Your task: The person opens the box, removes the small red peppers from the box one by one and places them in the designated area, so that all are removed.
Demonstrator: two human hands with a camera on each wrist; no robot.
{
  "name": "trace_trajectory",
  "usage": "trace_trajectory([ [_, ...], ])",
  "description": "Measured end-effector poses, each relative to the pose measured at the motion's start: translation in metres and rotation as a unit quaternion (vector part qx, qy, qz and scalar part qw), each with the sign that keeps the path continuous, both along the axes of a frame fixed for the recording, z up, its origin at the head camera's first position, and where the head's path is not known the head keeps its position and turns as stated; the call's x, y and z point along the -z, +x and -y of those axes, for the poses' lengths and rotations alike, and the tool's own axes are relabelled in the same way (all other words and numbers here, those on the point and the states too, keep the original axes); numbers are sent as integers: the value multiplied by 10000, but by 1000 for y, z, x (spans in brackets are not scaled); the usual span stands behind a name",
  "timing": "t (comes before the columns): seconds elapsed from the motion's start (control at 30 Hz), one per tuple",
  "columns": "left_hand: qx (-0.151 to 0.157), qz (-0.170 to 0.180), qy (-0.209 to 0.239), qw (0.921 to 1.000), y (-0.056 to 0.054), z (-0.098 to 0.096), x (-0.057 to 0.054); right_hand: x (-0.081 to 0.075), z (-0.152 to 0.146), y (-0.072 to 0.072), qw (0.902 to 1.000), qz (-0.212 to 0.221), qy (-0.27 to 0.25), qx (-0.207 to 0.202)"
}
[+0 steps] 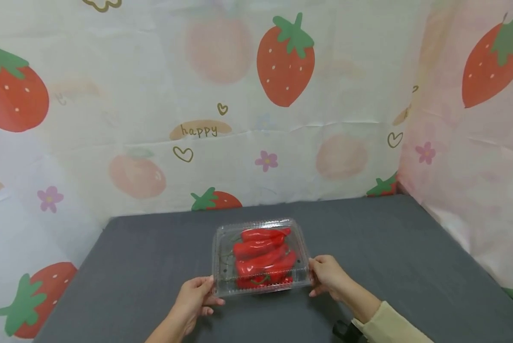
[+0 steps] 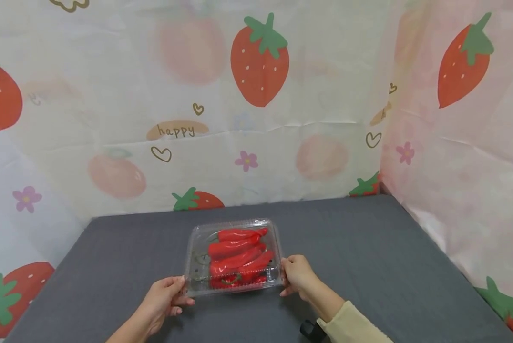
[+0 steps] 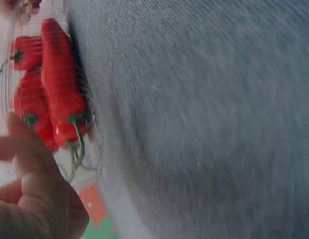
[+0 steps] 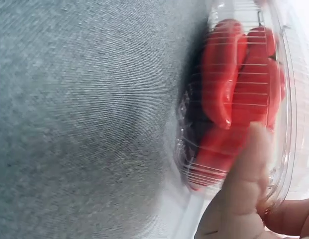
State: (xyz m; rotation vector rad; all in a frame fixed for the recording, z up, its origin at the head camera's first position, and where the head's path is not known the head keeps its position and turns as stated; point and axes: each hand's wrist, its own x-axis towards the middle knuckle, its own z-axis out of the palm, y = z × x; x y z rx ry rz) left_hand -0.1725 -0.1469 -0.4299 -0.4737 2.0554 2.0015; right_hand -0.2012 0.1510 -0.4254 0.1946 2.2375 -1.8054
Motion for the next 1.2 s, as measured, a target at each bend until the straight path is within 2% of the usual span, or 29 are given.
trace_trajectory([
  [0.1,17,-31,116,9999,-1,-2,-1,-5,-6,0,9994,290,-150,-123],
  [0.2,-4,-134,237,9996,-1,-5,-3,-10,-15,3,9950,634,-707,-303],
  [0.3,-75,-205,329,9992,0,-6,-5,-12,-21,7,9870,755,-1264,-641],
  [0.37,-146,-202,400,9989,1,-6,-5,-11,-22,10,9841,720,-1410,-803],
  [0.6,-215,-152,496,9984,2,-6,-6,-5,-14,10,9941,382,-896,-475],
  [0.8,-116,-132,413,9990,0,-4,-7,-6,-13,6,9949,284,-737,-624],
  [0.97,21,66,206,9998,-1,0,-9,-7,-14,6,9944,354,-791,-601],
  [1.03,109,164,-14,9998,0,2,-10,-6,-14,6,9943,386,-851,-521],
  [1.2,384,-33,-483,9981,5,0,-5,-5,-14,7,9937,438,-977,-322],
])
